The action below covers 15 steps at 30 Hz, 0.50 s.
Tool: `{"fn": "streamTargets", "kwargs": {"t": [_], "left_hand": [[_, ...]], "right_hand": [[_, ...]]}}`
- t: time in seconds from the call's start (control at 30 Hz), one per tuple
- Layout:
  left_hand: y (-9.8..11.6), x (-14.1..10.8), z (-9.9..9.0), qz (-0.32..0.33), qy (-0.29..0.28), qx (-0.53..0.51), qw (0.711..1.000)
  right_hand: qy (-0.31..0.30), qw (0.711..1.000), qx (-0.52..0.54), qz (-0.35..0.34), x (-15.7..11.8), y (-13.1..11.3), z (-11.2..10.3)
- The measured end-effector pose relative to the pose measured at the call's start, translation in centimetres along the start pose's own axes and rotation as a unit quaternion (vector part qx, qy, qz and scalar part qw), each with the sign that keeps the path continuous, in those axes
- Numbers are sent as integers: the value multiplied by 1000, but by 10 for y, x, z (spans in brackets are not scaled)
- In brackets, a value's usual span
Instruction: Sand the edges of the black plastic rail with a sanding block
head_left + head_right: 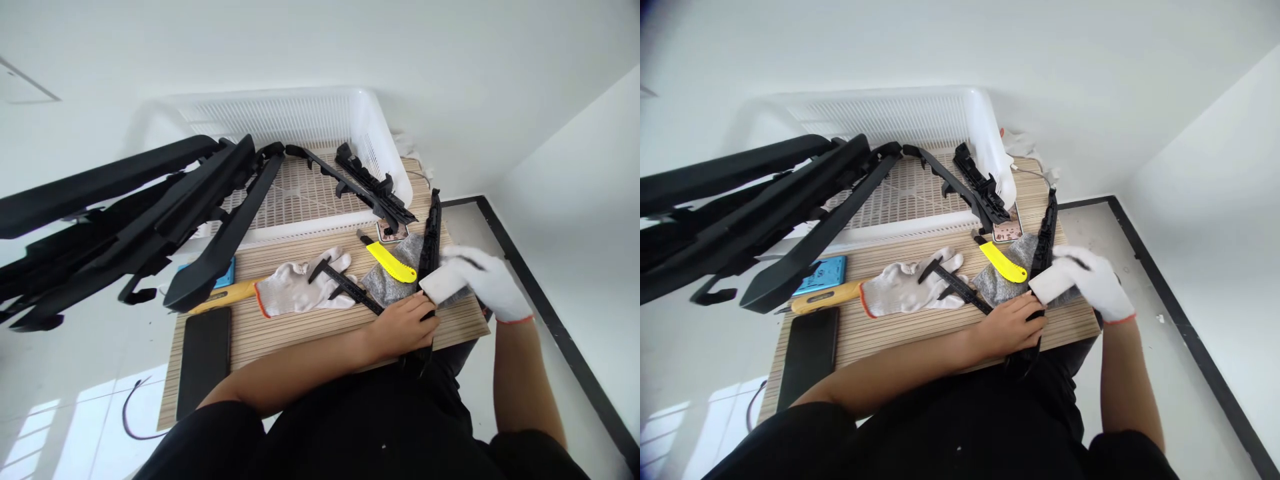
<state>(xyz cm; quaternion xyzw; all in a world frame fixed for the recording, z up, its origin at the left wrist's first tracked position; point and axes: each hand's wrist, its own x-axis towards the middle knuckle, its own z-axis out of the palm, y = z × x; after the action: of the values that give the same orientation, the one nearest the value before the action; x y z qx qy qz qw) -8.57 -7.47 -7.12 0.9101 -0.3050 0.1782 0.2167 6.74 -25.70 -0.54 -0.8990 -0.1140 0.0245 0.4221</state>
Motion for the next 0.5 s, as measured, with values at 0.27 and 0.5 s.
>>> {"fn": "streamTargets", "kwargs": {"t": [0.27,0.5], "left_hand": [[-26,16,-45,-69,35,52,996],[-81,46,-64,-346,-56,189,917]], "right_hand": [[76,997,-2,-15,-9,-1,22],[137,990,8,24,-20,4,43]]}}
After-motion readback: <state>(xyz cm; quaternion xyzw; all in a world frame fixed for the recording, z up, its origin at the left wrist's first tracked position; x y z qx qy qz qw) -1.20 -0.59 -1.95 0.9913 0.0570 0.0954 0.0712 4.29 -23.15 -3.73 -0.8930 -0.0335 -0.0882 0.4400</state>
